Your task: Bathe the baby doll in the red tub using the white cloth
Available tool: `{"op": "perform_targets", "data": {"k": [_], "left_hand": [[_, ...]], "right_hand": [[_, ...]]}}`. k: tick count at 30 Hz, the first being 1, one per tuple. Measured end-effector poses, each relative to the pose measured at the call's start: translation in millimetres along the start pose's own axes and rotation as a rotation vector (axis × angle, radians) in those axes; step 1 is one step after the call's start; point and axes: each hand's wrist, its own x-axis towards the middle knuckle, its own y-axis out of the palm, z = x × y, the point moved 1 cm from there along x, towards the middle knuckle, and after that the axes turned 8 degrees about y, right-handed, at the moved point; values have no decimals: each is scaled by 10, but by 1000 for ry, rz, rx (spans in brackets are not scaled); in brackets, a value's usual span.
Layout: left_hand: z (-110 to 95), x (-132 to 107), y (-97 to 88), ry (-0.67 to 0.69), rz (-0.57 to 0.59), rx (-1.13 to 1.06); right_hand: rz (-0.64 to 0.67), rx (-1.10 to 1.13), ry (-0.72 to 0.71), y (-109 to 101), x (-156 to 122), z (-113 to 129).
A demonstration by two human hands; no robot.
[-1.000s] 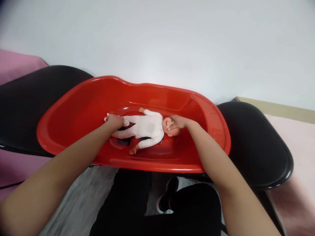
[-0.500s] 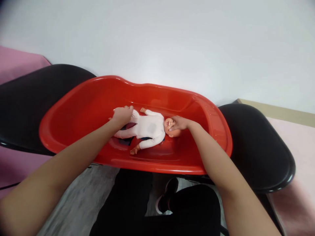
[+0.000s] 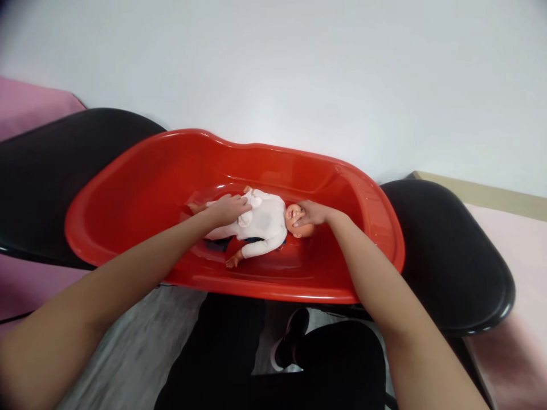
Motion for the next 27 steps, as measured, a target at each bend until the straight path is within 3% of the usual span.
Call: {"op": "perform_targets", "data": {"k": [10, 13, 16, 20, 24, 27], "left_hand": [[286, -181, 55, -463, 223, -4], [317, -184, 22, -576, 231, 41], [284, -166, -79, -593, 80, 49], [136, -127, -217, -477, -158, 67], [-127, -1, -314, -408, -263, 10], [-377, 229, -364, -351, -319, -80]], "right_hand": [[1, 11, 3, 2, -4, 22], [-4, 14, -11, 3, 2, 16], [-6, 16, -16, 4, 13, 14], [-44, 7, 7, -4, 14, 47], [-22, 4, 27, -20, 24, 72], [-21, -31, 43, -22, 55, 39]]}}
